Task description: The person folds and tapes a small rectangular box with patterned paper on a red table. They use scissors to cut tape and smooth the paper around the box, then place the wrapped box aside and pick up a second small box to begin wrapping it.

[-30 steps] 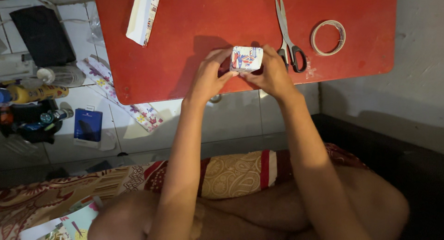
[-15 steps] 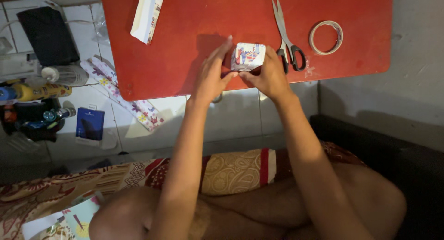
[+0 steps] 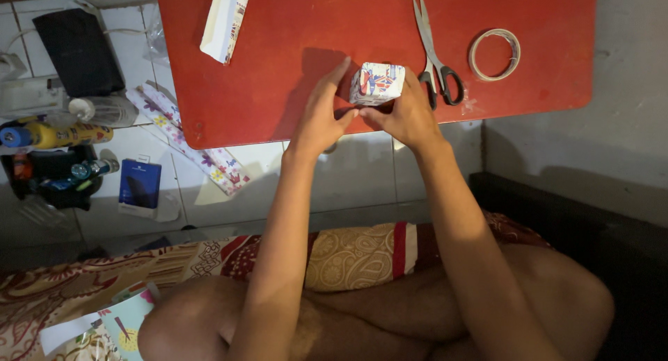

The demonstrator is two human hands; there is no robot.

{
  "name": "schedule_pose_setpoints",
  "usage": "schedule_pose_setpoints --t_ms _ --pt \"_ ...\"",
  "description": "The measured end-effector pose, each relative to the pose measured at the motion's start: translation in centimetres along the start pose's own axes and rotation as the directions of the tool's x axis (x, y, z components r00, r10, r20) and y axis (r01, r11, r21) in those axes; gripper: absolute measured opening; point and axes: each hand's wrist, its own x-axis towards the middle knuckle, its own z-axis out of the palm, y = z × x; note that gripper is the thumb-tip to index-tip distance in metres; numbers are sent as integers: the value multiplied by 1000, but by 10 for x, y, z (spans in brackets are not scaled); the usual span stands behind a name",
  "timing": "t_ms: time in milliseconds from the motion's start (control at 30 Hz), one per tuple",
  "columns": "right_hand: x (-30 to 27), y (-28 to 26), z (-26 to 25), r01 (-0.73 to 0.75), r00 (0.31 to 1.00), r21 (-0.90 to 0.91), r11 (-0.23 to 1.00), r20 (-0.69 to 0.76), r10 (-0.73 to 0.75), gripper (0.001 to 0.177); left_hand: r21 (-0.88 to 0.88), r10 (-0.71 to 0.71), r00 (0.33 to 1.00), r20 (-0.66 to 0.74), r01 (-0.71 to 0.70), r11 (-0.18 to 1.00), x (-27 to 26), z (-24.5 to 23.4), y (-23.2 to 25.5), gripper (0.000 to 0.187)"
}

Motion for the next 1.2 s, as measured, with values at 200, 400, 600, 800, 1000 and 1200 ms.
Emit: schedule_pose_setpoints --t_ms 200,400,600,800,1000,1200 --pt "2 -7 -6 -60 998 -35 998 26 61 72 36 72 996 -49 -70 997 -2 -2 5 91" --pt "0 -5 -4 47 998 -5 999 -48 -48 66 -63 12 998 -55 -16 998 -5 0 9 87" --pt "-5 6 -5 -17 1000 194 981 -14 20 48 77 172 982 -75 -166 983 -4 9 11 70" --pt "-6 24 -11 -149 987 496 855 20 160 77 50 125 990 -64 -122 991 0 5 16 64" --pt "-3 34 -11 -107 943 600 793 -192 273 67 15 135 981 -136 -134 991 7 -7 16 74" --pt "-4 23 0 -135 904 356 925 -337 261 46 150 192 967 -167 -167 974 4 -2 14 79"
